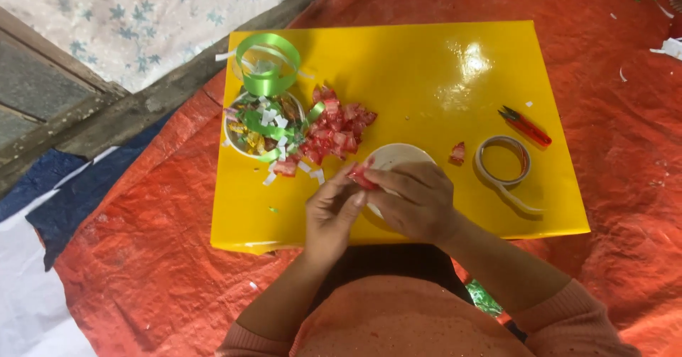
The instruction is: The person wraps small red candies in clear plastic wrappers and secures them with white tape. They fold the wrappers around each candy, apply tape to seal the ends, and place the finished wrapped candies into a white bowl on a yellow table.
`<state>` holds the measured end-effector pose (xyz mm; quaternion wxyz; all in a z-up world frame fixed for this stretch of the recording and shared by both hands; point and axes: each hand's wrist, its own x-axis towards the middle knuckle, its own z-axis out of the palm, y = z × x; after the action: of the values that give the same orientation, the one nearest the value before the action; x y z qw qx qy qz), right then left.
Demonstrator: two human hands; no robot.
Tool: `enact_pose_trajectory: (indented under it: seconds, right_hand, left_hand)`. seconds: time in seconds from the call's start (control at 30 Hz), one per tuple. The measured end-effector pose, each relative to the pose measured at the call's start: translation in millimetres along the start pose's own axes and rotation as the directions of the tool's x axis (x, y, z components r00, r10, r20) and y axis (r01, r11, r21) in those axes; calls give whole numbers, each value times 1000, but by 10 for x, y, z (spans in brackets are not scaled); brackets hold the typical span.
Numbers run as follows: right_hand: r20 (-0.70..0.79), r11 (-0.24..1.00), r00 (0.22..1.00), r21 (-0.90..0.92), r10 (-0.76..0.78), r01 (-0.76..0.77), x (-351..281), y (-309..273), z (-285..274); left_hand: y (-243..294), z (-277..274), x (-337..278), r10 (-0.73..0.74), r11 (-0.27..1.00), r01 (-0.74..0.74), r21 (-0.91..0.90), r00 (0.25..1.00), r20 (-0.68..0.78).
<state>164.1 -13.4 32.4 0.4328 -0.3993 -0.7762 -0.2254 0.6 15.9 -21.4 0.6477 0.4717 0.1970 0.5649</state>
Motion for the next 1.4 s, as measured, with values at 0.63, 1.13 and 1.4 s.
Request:
enact_pose_trajectory:
  seconds: [0.63,1.13,1.4]
  right_hand:
    - [260,706,845,464,468,-534,-390,-91,-619]
    - [395,314,675,664,623,-678,-393,-171,-545]
    - [472,21,525,729,708,-684,-596,-187,-413]
  left_hand:
    - [84,391,-323,-160,986,146,74,960,232]
    - [151,479,-304,-58,991,44,126,992,109]
    - [291,520,-225,-99,995,99,8,970,220]
